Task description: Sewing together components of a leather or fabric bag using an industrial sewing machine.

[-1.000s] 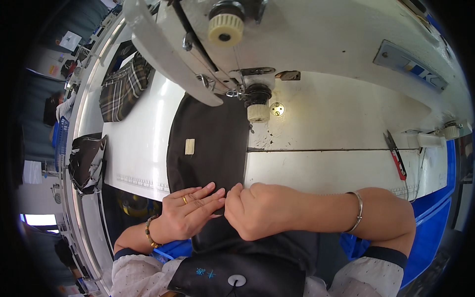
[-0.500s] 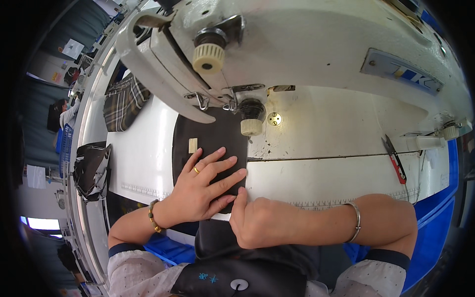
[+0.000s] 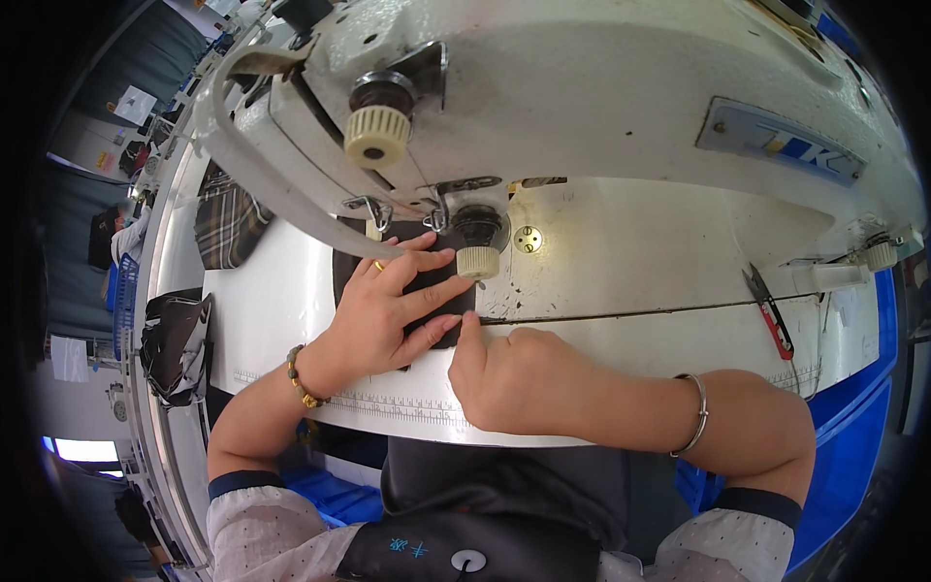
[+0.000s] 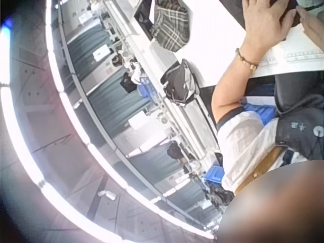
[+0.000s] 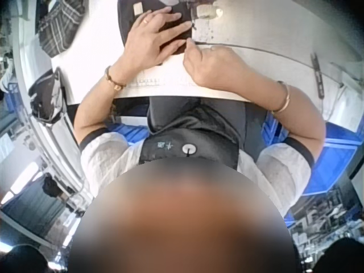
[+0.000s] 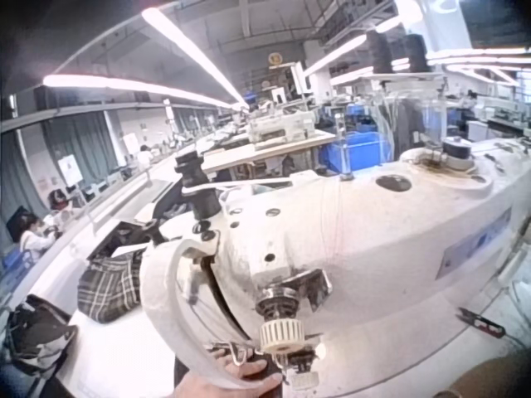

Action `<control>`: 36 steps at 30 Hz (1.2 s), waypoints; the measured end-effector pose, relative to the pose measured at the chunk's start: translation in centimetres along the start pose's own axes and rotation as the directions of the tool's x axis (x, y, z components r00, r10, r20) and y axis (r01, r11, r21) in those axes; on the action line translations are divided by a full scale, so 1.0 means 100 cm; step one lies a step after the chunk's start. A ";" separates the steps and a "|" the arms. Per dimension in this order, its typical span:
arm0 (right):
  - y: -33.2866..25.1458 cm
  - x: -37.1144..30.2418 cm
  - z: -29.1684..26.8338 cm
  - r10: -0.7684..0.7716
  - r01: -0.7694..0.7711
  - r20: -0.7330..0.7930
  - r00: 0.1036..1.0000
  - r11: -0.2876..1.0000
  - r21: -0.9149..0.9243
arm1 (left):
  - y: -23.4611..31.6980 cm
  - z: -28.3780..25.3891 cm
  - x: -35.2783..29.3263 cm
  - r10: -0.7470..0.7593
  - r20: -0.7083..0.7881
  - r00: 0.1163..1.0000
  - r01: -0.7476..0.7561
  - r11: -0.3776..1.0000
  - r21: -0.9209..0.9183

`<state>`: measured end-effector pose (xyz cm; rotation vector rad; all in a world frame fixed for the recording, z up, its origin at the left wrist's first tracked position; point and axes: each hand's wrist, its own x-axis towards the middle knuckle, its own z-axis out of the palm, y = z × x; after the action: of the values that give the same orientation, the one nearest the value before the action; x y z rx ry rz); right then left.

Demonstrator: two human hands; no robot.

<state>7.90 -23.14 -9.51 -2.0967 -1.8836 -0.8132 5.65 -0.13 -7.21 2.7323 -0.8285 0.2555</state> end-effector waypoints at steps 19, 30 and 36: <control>0.020 0.004 -0.005 0.135 -0.139 0.190 0.972 0.990 0.005 | -0.041 0.002 0.024 0.162 -0.224 0.961 -0.176 0.983 -0.044; 0.022 0.002 -0.004 0.144 -0.149 0.139 0.980 0.989 0.027 | -0.034 0.000 0.022 0.106 -0.187 0.977 -0.103 0.994 0.024; 0.021 0.003 -0.007 0.218 -0.222 0.110 0.970 0.975 0.024 | -0.012 0.001 0.012 -0.004 -0.179 0.984 0.025 0.993 0.112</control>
<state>9.77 -23.57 -8.30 -2.3155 -1.6597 -0.6243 7.30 0.21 -7.24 2.7668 -0.7662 0.5523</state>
